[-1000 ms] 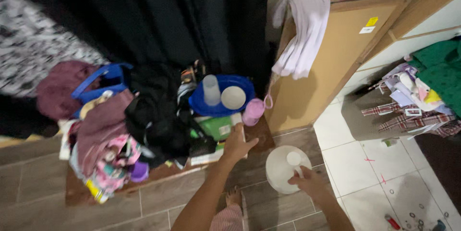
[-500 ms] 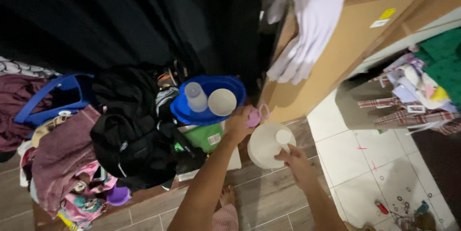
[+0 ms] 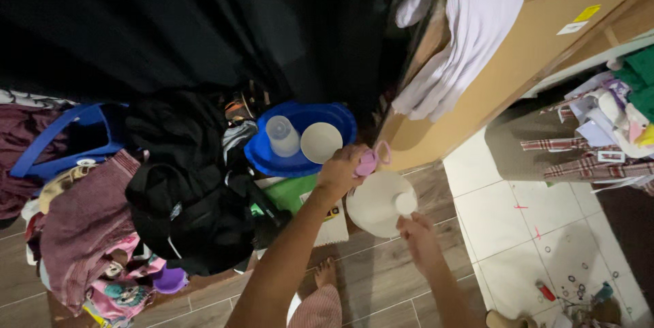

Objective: The person unscrews the cap of a large container, pours liquid into a small spray bottle, and screws the spray nozzle back onto the bottle. They then place a hairbrush into a drawer and pick up a small circular object.

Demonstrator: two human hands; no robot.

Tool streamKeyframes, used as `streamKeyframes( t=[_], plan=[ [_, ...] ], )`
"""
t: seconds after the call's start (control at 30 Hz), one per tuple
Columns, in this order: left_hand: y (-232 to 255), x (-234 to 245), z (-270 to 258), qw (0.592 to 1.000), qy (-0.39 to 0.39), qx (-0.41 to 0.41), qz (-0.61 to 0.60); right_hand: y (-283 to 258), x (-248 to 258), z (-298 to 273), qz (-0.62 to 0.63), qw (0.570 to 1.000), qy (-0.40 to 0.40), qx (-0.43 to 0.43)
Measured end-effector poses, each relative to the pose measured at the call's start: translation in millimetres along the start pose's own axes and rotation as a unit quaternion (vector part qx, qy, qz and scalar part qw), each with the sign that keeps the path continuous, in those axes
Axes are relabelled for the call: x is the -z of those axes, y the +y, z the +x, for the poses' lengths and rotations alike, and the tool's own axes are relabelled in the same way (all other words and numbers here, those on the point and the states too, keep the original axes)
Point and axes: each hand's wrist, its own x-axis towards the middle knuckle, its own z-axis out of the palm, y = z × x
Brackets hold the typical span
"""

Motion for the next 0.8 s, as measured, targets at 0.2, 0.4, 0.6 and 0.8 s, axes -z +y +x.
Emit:
streamKeyframes(
  t=[0.2,0.4,0.6,0.8],
  plan=[
    [2,14,6,0.988,-0.121,0.080,0.042,36,-12,-10,0.047,0.998,0.049,-0.013],
    [18,15,-4,0.992,-0.077,0.103,0.012,18,-17,-19,0.042,0.999,0.023,-0.018],
    [46,21,-42,0.986,0.020,0.165,-0.035,38,-10,-7,-0.279,0.952,0.043,0.114],
    [83,26,-112,0.975,0.108,0.194,0.019,2,26,-20,-0.375,0.858,0.039,0.348]
  ],
)
